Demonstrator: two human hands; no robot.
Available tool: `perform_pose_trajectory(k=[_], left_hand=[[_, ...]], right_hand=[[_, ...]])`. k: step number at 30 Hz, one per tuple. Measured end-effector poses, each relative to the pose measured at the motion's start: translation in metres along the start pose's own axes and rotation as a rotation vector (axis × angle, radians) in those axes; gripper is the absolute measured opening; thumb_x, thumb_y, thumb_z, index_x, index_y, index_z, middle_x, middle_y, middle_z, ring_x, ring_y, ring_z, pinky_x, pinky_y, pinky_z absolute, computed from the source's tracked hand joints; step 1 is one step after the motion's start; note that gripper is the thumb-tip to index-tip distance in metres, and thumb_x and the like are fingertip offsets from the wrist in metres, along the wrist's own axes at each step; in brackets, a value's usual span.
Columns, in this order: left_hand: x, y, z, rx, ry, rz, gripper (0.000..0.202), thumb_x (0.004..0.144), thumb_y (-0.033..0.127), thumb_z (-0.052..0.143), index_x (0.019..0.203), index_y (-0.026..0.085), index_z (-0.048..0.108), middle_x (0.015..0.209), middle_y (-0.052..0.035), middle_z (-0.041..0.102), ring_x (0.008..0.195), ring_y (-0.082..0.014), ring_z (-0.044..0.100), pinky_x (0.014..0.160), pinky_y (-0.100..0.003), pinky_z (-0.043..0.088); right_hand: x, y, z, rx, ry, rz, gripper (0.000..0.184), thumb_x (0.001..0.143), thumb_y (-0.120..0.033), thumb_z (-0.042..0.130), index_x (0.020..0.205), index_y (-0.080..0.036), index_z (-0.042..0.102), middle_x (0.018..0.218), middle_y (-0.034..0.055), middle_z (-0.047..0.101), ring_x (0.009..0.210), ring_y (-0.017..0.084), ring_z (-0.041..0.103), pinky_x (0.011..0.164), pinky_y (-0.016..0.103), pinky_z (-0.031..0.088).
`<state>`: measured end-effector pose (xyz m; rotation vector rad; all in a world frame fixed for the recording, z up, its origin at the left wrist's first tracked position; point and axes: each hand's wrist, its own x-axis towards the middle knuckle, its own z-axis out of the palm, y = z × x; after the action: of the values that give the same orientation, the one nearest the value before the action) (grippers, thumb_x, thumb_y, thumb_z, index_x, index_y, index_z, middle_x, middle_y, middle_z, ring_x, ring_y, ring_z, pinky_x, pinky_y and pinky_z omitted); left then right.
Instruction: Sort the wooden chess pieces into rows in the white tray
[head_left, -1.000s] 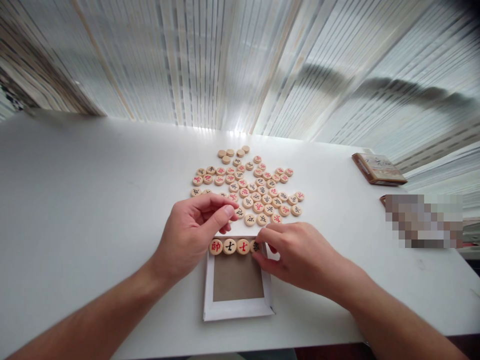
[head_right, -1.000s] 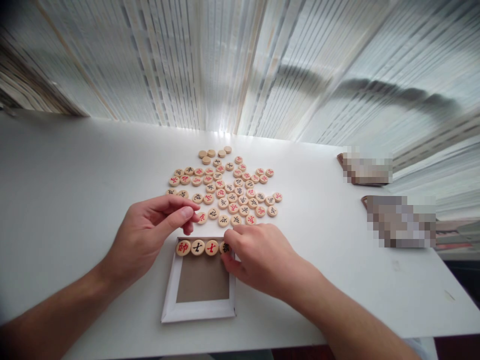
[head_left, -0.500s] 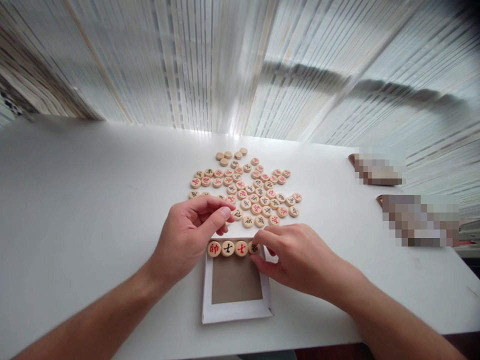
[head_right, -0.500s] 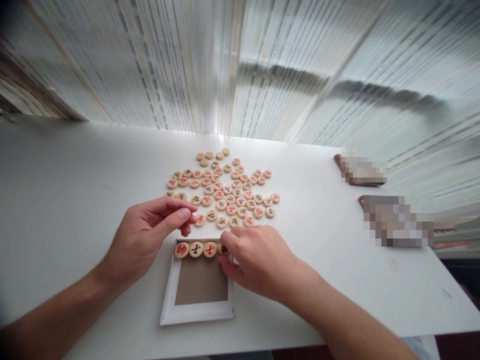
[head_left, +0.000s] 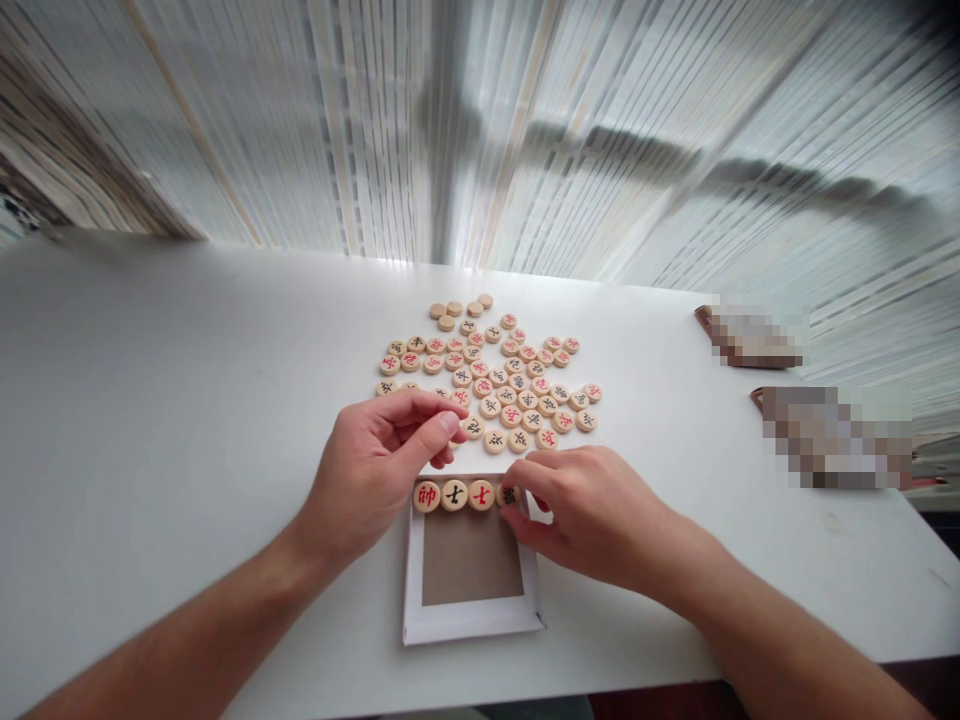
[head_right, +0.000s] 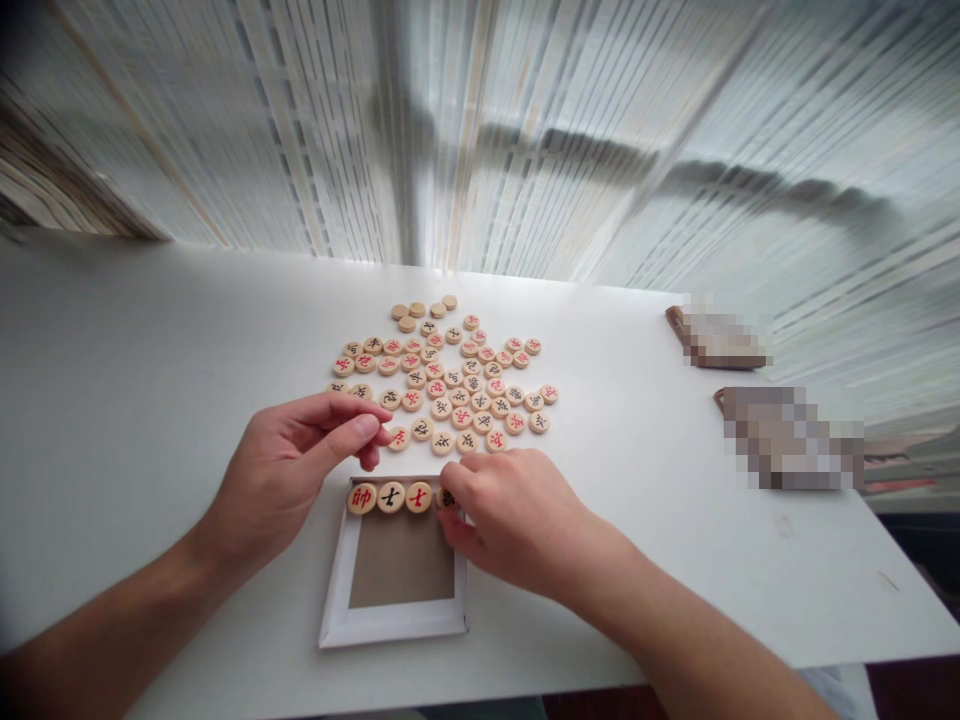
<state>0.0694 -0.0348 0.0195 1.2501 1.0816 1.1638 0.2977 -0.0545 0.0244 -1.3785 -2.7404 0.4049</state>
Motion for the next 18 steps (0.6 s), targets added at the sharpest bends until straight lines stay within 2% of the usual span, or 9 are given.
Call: perform_pose_trajectory(k=[9,18], left_hand=[[-0.0008,-0.001,-0.0013,0.023,0.003,0.013,0.011,0.095,0.026,0.077,0.088,0.019,0.082,0.078,0.0002,0.077,0.066,-0.0109,0.067,0.065,-0.02,0.058],[0.0,-0.0018,-0.0012,0.025,0.007,0.026,0.01,0.094,0.025,0.077,0.088,0.019,0.083,0.078,-0.0001,0.077,0.066,-0.0112,0.068,0.064,-0.02,0.059]], right_hand=[[-0.0012,0.0002,-0.0005,0.01,0.015,-0.012,0.009,0.092,-0.025,0.074,0.087,-0.018,0.071,0.076,0.0024,0.074,0.06,0.015,0.06,0.057,0.03,0.023],[-0.0005,0.0009,0.0061,0.029,0.085,-0.068,0.014,0.097,-0.03,0.071,0.094,-0.018,0.076,0.074,0.0023,0.073,0.059,0.015,0.056,0.057,0.031,0.022]])
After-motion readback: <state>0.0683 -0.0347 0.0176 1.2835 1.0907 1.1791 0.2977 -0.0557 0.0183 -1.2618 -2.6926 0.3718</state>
